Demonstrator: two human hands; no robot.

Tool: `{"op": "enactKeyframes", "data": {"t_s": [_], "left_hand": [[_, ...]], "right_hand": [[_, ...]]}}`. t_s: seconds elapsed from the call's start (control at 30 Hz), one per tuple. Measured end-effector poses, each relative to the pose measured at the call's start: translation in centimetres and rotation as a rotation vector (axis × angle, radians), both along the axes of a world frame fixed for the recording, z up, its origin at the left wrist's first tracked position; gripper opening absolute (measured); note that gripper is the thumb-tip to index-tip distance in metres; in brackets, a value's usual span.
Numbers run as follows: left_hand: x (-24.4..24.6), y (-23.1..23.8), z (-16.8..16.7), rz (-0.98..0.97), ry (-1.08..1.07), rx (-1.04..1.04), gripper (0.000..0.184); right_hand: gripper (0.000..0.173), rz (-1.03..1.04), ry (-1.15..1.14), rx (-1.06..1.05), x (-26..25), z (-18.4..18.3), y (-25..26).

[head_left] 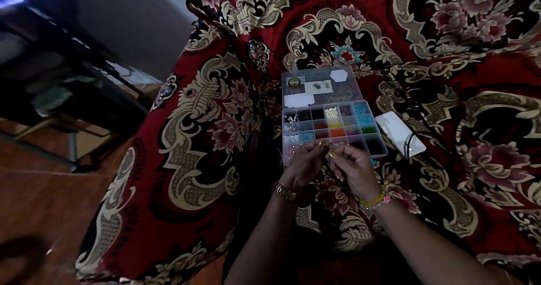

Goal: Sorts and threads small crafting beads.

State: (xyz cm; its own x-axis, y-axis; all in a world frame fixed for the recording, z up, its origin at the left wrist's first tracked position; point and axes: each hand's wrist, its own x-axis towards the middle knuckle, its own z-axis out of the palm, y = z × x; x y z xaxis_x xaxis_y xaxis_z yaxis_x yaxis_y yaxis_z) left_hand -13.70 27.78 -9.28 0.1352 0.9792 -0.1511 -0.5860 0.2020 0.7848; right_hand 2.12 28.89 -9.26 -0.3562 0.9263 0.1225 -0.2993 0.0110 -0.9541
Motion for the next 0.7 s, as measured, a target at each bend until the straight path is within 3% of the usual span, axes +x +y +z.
{"op": "enactKeyframes", "data": {"t_s": [0.5, 0.7], "left_hand": [[-0.3, 0.07, -0.14, -0.014, -0.005, 0.03, 0.021], [-0.3, 0.13, 0.47, 0.019, 0.111, 0.02, 0.025]], "right_hand": [[0.013, -0.011, -0.023, -0.007, -0.15, 0.16, -0.17], [0.013, -0.005, -0.034, 0.012, -0.12, -0.1, -0.11]]}}
